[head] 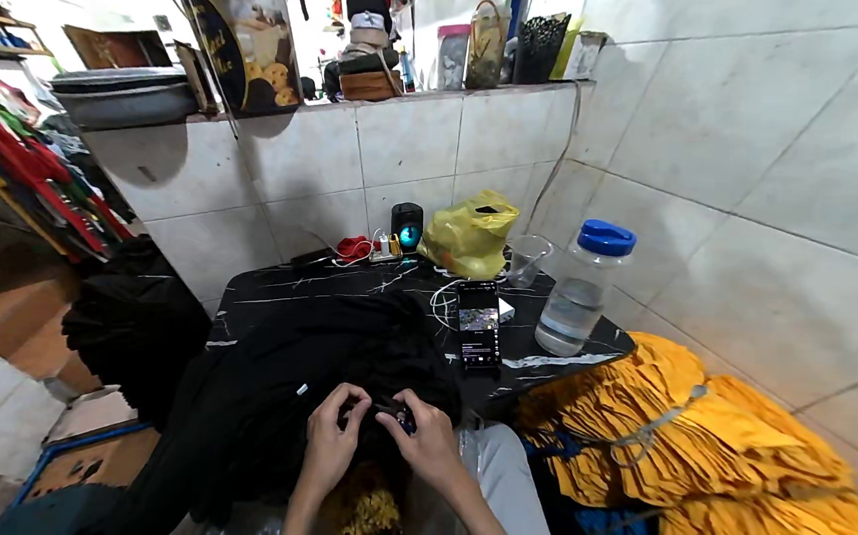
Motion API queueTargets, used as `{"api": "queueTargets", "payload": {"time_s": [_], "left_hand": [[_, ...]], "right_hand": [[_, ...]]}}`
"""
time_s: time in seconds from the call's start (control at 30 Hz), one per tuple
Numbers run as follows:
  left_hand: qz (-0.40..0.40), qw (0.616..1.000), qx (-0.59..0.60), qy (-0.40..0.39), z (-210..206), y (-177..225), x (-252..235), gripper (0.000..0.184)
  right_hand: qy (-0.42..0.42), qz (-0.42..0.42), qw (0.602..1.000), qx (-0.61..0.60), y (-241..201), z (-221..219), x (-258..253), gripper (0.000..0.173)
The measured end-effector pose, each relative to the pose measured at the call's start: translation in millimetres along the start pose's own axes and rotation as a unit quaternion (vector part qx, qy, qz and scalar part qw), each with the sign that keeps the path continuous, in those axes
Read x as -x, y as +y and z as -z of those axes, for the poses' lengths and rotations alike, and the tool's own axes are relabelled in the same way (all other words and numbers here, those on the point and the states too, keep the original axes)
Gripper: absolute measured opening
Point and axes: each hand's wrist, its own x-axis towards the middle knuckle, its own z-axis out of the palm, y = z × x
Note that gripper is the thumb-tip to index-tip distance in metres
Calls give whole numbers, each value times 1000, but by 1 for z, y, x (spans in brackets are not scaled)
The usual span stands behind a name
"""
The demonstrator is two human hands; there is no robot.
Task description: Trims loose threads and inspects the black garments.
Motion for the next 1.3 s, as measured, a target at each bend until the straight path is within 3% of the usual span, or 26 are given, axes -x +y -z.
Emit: {"api": "queueTargets", "payload": {"time_s": [0.37, 0.63, 1.3], "left_hand": [[-60, 991, 115, -15, 3, -2, 6, 13], [-46, 989, 136, -17, 5, -7, 8, 14], [-26, 992, 124, -24, 4, -7, 9, 13]], "right_hand": [[54, 109, 989, 82, -8, -14, -3, 26], [109, 19, 992, 52, -4, -22, -7, 46], [48, -30, 998, 25, -5, -15, -9, 42]]}}
